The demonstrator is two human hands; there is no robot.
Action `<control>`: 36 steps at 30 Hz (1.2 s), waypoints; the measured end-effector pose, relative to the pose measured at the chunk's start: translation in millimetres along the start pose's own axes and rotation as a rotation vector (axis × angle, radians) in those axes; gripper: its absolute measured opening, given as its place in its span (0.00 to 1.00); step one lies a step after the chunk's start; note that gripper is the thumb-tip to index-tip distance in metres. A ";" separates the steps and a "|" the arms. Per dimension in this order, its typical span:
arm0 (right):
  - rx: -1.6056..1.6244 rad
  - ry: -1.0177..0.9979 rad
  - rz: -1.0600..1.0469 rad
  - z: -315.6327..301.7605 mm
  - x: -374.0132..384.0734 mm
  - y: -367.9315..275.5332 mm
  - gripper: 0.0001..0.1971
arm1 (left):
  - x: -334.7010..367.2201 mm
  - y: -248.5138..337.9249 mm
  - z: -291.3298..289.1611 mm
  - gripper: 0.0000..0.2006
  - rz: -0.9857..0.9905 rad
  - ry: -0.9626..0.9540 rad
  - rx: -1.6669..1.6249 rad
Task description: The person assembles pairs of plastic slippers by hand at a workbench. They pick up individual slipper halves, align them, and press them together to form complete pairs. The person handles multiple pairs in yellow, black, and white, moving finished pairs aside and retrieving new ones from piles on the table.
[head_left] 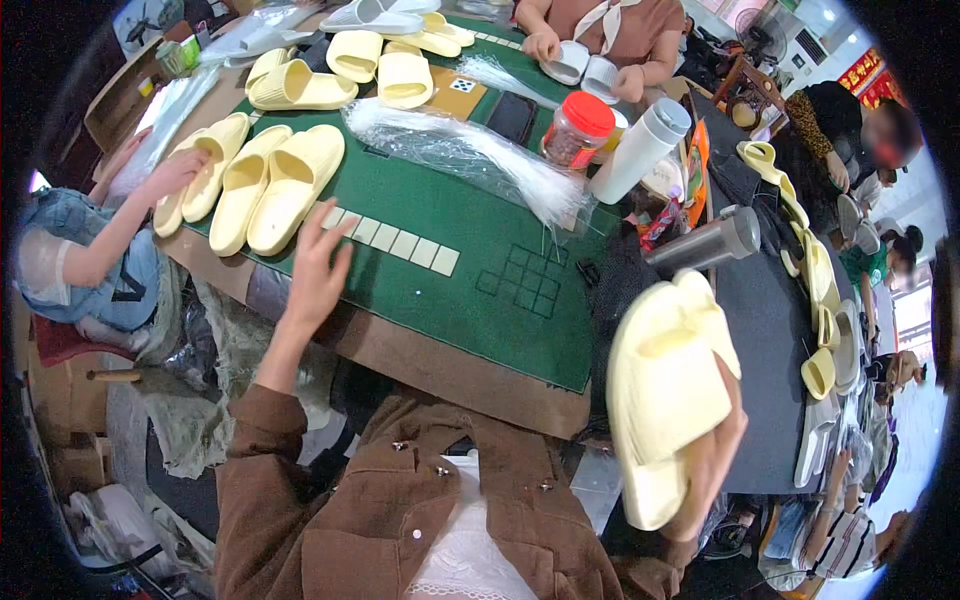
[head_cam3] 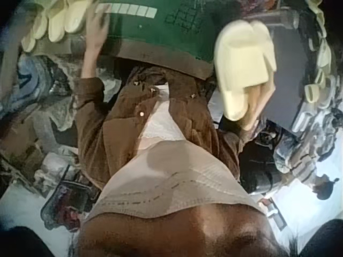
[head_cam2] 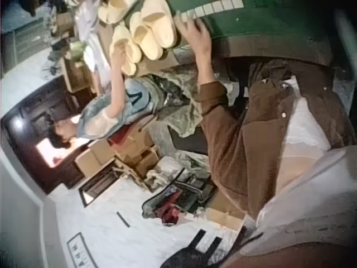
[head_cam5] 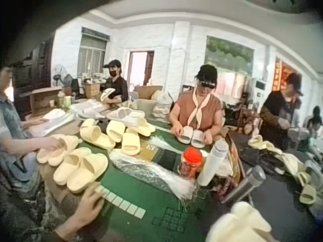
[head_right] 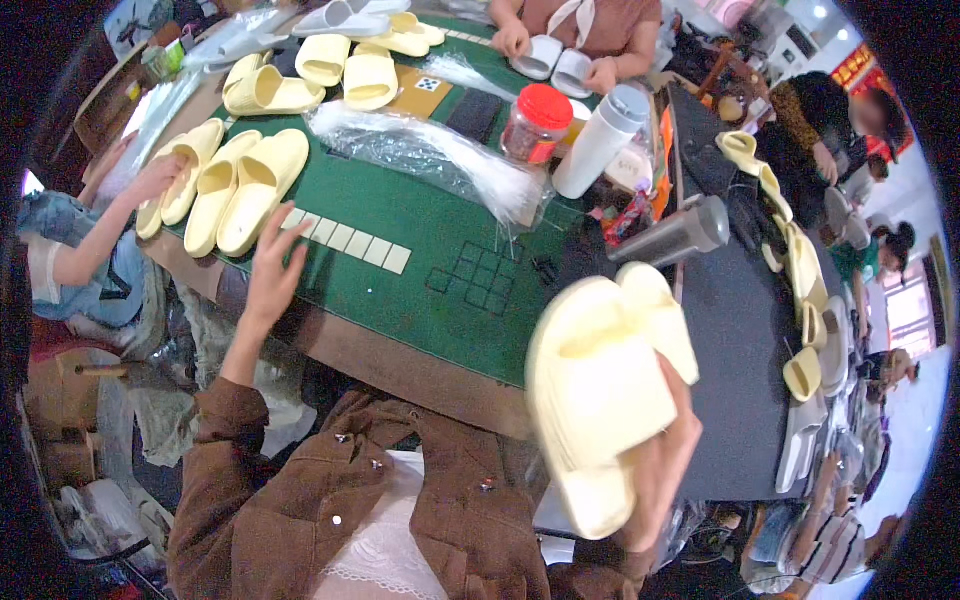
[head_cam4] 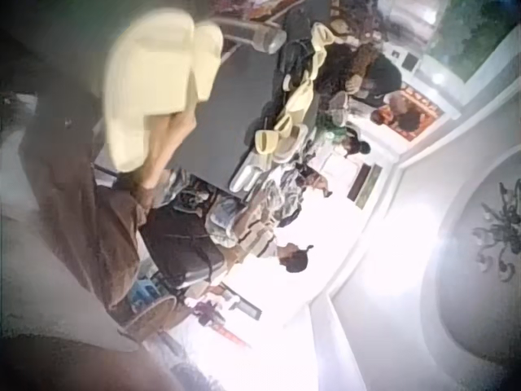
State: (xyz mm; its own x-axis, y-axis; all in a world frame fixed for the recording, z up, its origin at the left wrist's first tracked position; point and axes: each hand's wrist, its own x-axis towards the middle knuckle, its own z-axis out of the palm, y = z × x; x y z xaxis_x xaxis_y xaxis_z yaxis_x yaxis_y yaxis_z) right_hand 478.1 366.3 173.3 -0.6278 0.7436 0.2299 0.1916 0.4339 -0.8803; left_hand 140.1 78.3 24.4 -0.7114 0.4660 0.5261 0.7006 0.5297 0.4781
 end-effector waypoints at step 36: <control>0.800 -0.119 -0.473 76.4 53.6 -55.7 0.17 | 12.0 121.8 77.8 0.23 0.345 -0.291 -0.108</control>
State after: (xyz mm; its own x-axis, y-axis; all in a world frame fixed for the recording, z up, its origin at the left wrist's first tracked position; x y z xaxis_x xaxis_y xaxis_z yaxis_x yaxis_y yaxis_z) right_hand 376.2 343.1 202.9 -0.5894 0.5034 0.6318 -0.6516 0.1660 -0.7401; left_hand 212.5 203.5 34.3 -0.4113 0.7895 0.4555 0.8898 0.2393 0.3886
